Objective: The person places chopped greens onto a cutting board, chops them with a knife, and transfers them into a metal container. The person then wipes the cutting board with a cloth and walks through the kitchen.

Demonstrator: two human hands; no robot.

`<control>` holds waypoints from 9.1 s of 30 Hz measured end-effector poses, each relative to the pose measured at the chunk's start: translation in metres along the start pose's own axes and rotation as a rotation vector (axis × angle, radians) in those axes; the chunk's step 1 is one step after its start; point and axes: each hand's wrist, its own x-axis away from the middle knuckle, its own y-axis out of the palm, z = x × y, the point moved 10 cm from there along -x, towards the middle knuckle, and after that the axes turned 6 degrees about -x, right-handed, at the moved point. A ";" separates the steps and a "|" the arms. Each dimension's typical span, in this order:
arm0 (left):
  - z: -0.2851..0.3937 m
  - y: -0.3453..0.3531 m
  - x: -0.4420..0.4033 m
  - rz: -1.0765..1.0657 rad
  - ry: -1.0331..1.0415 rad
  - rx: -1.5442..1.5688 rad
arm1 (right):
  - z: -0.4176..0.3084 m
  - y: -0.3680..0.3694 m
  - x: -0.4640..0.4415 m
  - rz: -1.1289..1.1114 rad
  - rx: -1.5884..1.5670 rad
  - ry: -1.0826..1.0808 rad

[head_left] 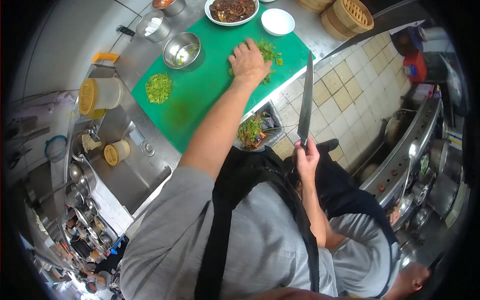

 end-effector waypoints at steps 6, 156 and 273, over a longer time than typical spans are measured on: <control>-0.032 -0.005 0.007 -0.001 0.305 -0.041 | 0.008 -0.004 -0.010 -0.082 0.100 0.017; -0.149 -0.016 0.133 0.327 0.258 0.202 | -0.047 0.166 0.017 -0.620 1.108 -0.175; -0.211 -0.027 0.174 0.335 0.026 0.289 | -0.045 0.191 0.018 -0.766 1.153 -0.329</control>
